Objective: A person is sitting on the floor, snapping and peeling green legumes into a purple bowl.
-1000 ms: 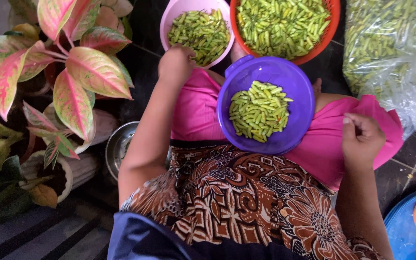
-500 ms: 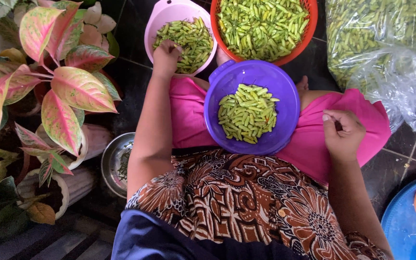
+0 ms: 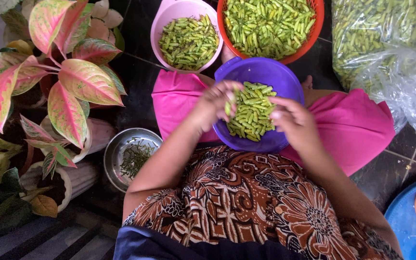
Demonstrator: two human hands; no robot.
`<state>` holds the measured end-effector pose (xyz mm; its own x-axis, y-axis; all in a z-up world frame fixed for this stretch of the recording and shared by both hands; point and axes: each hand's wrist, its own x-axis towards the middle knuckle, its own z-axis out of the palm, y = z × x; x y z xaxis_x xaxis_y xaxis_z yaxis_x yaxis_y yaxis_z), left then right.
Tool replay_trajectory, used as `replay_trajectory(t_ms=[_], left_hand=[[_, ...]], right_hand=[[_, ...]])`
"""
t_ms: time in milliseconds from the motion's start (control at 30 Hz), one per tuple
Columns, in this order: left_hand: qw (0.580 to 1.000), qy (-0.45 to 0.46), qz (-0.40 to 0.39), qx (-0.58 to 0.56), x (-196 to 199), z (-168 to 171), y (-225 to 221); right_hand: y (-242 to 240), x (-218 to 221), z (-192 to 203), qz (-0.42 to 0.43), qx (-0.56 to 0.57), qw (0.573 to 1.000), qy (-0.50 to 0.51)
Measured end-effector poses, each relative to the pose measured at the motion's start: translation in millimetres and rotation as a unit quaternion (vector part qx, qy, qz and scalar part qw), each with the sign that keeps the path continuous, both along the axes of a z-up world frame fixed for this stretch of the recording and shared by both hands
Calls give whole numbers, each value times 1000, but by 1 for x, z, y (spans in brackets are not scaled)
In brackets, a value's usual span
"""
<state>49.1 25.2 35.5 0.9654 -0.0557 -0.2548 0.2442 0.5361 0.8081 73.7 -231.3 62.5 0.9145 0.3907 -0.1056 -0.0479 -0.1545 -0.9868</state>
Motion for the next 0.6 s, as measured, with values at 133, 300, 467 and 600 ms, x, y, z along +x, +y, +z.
replay_trajectory(t_ms=[133, 300, 467, 600], left_hand=[[998, -7, -60, -25, -17, -31, -35], [999, 24, -35, -26, -28, -38, -40], [998, -6, -22, 61, -34, -42, -37], [986, 0, -25, 167, -39, -31, -36]], right_hand=[[33, 3, -17, 48, 87, 995, 8], [33, 3, -50, -23, 150, 987, 56], [28, -3, -48, -60, 149, 987, 26], [31, -9, -41, -47, 121, 991, -21]])
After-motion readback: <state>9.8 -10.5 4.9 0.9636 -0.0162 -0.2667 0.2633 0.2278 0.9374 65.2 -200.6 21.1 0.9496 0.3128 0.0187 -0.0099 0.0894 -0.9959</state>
